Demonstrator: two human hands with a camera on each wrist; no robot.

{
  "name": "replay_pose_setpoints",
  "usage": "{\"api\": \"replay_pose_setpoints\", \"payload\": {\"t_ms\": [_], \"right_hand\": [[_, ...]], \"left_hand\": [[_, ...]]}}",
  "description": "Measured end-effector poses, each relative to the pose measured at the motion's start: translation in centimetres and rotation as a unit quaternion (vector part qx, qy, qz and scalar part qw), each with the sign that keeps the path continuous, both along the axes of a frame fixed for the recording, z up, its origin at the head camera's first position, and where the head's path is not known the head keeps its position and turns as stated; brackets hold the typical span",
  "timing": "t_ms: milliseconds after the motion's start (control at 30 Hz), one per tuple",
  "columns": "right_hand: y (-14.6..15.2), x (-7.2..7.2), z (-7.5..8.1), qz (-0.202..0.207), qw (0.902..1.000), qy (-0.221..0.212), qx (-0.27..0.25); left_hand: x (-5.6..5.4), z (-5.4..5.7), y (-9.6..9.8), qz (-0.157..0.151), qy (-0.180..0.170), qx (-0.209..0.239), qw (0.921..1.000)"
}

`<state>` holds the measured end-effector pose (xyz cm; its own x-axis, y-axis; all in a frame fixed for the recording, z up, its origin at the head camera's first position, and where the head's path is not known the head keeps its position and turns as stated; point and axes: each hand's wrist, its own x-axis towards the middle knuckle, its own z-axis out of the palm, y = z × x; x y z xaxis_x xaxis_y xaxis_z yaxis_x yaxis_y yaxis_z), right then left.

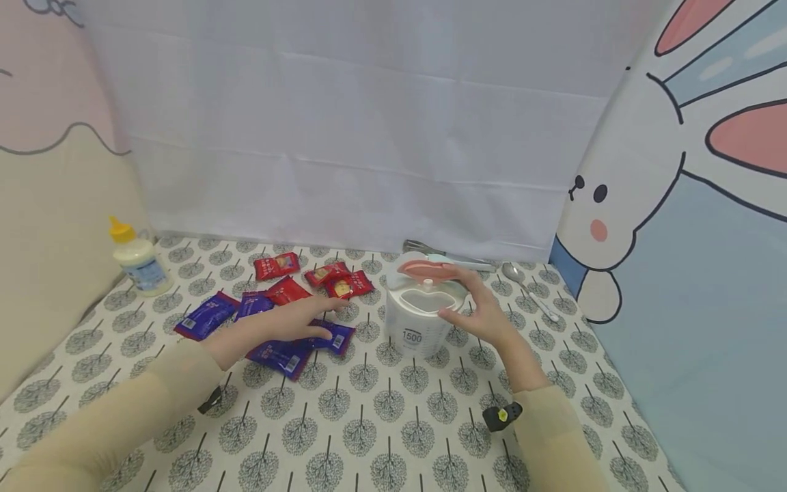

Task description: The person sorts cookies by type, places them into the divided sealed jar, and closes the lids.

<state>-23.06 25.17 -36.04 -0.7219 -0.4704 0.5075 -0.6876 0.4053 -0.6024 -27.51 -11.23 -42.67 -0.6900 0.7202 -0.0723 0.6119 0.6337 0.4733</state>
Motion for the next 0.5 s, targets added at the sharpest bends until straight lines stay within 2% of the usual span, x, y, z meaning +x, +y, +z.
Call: {"api": "replay_pose_setpoints", "payload": {"t_ms": [133, 267, 500], "right_hand": [[0.0, 0.0, -0.1, -0.001, 1.0, 0.0, -0.007], [-0.1, 0.1, 0.0, -0.007, 0.9999, -0.008, -0.008], [0.0, 0.1, -0.1, -0.008, 0.9998, -0.012, -0.014]], "left_hand": [[0.2, -0.7, 0.2, 0.003, 0.0, -0.012, 0.9999], [0.3, -0.8, 0.4, 0.008, 0.0, -0.012, 0.9999], [0.1, 0.2, 0.5, 0.016, -0.033, -0.005, 0.9993]]}}
